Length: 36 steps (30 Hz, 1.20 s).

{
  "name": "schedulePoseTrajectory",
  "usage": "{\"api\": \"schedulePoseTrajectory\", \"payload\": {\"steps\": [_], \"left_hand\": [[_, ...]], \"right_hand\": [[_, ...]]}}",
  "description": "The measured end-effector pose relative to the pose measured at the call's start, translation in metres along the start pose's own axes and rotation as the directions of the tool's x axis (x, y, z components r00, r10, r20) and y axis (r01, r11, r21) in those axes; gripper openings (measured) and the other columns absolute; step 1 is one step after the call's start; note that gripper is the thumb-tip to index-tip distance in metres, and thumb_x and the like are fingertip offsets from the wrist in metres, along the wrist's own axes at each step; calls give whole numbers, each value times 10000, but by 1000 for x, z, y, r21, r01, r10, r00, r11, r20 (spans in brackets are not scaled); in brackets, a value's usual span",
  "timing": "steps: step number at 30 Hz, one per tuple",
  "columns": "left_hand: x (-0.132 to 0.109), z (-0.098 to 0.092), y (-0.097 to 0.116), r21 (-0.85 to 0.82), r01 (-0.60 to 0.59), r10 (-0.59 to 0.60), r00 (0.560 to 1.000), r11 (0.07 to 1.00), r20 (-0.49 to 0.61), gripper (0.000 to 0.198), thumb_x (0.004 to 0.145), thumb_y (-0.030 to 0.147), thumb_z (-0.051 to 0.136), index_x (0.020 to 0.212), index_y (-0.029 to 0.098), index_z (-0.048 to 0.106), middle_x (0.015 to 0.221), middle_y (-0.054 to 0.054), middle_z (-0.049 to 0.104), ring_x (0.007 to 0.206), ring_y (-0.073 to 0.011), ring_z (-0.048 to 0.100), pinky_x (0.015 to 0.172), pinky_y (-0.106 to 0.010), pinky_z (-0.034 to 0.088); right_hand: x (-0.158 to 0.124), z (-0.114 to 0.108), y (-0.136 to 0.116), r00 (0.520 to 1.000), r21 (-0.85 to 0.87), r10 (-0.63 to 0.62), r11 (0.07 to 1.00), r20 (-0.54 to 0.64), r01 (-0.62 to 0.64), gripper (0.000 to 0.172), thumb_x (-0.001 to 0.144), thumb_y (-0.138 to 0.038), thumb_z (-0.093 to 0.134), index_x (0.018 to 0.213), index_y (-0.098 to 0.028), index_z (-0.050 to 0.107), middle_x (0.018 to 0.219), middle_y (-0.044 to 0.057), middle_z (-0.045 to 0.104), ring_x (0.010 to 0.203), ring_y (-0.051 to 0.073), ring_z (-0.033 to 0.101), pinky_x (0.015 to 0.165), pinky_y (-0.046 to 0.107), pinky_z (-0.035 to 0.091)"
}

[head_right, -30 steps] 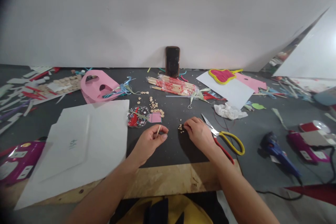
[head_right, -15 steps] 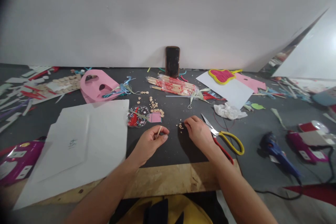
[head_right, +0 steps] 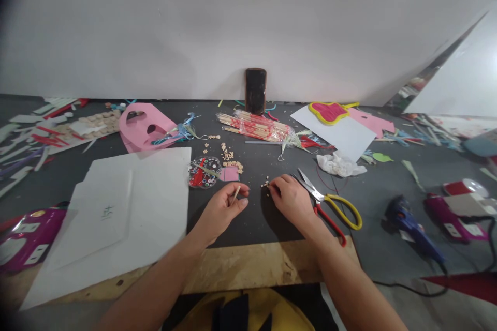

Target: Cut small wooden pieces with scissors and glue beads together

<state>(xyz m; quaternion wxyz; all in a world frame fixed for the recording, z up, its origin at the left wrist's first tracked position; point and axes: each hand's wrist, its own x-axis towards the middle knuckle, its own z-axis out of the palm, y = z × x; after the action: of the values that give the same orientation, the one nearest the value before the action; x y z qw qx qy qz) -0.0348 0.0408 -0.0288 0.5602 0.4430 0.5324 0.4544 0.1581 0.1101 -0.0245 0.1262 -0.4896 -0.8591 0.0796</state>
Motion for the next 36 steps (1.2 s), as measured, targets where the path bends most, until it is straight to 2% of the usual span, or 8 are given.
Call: {"api": "schedulePoseTrajectory", "payload": {"steps": [6,14,20,28,36], "left_hand": [[0,0,1,21,7,-7,1000,1000,13,219,767,205,567,984,181,585,935,-14,611,638,-86,481,603,-202,396],[1,0,-1,67,-11,10,1000,998,1,207,771,196,566,976,182,585,909,-9,611,623,-85,471,580,-200,386],[-1,1,-1,71,5,-5,1000,997,6,213,777,206,561,987,176,578,897,-13,604,632,-91,468,586,-204,383],[0,1,0,74,6,-6,1000,997,9,200,776,233,565,968,178,578,791,13,557,566,-83,389,547,-201,342],[-1,-1,2,96,-2,3,1000,995,-7,184,778,240,565,950,183,590,626,53,442,538,-91,362,527,-206,309]], "right_hand": [[-1,-6,7,1000,-6,12,1000,-10,-12,220,908,-287,442,814,-216,628,831,58,631,753,179,585,654,287,428],[-17,-9,3,998,52,-43,998,53,40,197,913,-273,455,835,-222,628,842,47,634,790,173,603,687,274,455],[-23,-14,10,996,115,-51,992,68,43,177,900,-254,473,919,-220,646,885,48,657,821,169,622,720,272,480],[-16,-28,19,999,120,-22,993,32,18,247,906,-224,408,982,-216,643,940,65,664,808,176,636,693,291,499],[13,-17,2,989,-8,-127,992,71,128,222,912,-230,448,937,-225,669,924,55,662,875,187,583,802,308,439]]}}
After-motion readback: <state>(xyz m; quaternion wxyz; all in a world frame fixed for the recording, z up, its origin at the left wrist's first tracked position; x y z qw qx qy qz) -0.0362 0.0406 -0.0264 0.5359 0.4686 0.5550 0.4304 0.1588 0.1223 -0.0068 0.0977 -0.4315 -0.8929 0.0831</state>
